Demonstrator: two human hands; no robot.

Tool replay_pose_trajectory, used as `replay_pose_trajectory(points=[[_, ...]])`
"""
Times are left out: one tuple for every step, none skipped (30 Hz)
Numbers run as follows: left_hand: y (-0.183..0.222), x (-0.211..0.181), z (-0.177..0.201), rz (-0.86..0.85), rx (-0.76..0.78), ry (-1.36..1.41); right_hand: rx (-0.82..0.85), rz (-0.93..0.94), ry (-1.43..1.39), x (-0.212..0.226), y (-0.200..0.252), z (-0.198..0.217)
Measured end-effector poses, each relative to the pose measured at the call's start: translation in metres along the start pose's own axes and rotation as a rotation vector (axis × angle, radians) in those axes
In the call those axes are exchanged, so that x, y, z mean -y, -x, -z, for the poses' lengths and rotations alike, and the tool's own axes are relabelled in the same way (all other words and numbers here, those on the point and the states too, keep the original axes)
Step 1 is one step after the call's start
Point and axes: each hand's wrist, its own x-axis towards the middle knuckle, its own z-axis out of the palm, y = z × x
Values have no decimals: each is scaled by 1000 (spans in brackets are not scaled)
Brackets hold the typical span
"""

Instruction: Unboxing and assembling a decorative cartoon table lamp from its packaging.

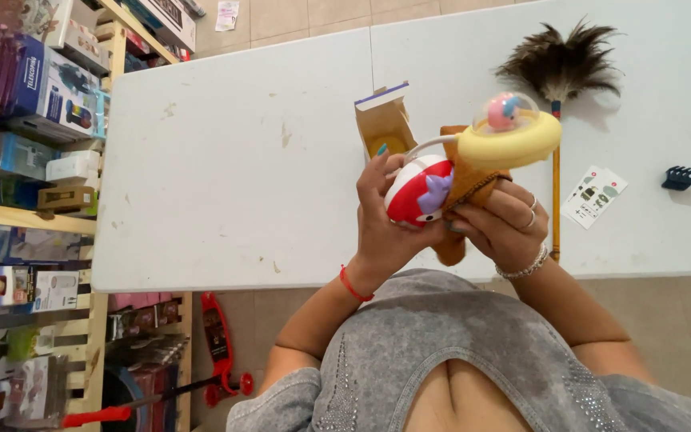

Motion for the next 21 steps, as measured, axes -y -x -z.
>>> replay_pose_trajectory(points=[[-1,0,1,-34,4,-55,-7,-62,-20,-1,3,0],[0,-1,2,-63,5,-112,-10,-128,-44,-1,7,0],[2,1,0,-63,3,-113,-9,-127,-46,-3,9,-3],[4,4,-2,-113,10,-184,-47,-167,-58,-5,11,-8],[5,6,-4,-162,17,-255,-86,-206,-70,-7,13,-13],[2,5,-1,-167,18,-254,-88,-203,-68,-6,10,-15],[-2,5,2,-203,41,-280,-68,-145,-102,-6,7,-17],[-3,3,3,-233,64,-304,-43,-92,-137,-5,4,-17],[-4,4,3,-231,64,-302,-41,-93,-136,-3,0,-16],[-5,5,3,-277,58,-343,-8,-14,-186,0,-3,-16],[-5,6,4,-323,50,-384,26,66,-237,3,-6,-16],[-6,9,1,-329,48,-383,25,72,-236,-1,-17,-18],[-8,13,-1,-359,37,-435,41,129,-243,-5,-28,-20],[-3,15,-2,-377,33,-486,59,172,-250,-4,-36,-21],[0,21,-1,-371,38,-485,61,164,-249,5,-46,-22],[0,28,-1,-397,55,-485,82,80,-276,11,-57,-23],[0,35,-2,-424,72,-484,102,-5,-302,18,-69,-24],[0,34,-2,-423,72,-483,103,-5,-302,15,-72,-26],[0,33,-2,-424,66,-462,65,23,-339,13,-76,-28],[-1,32,-1,-427,62,-440,26,53,-374,10,-80,-31],[1,26,-2,-429,63,-438,25,54,-372,3,-42,-26]])
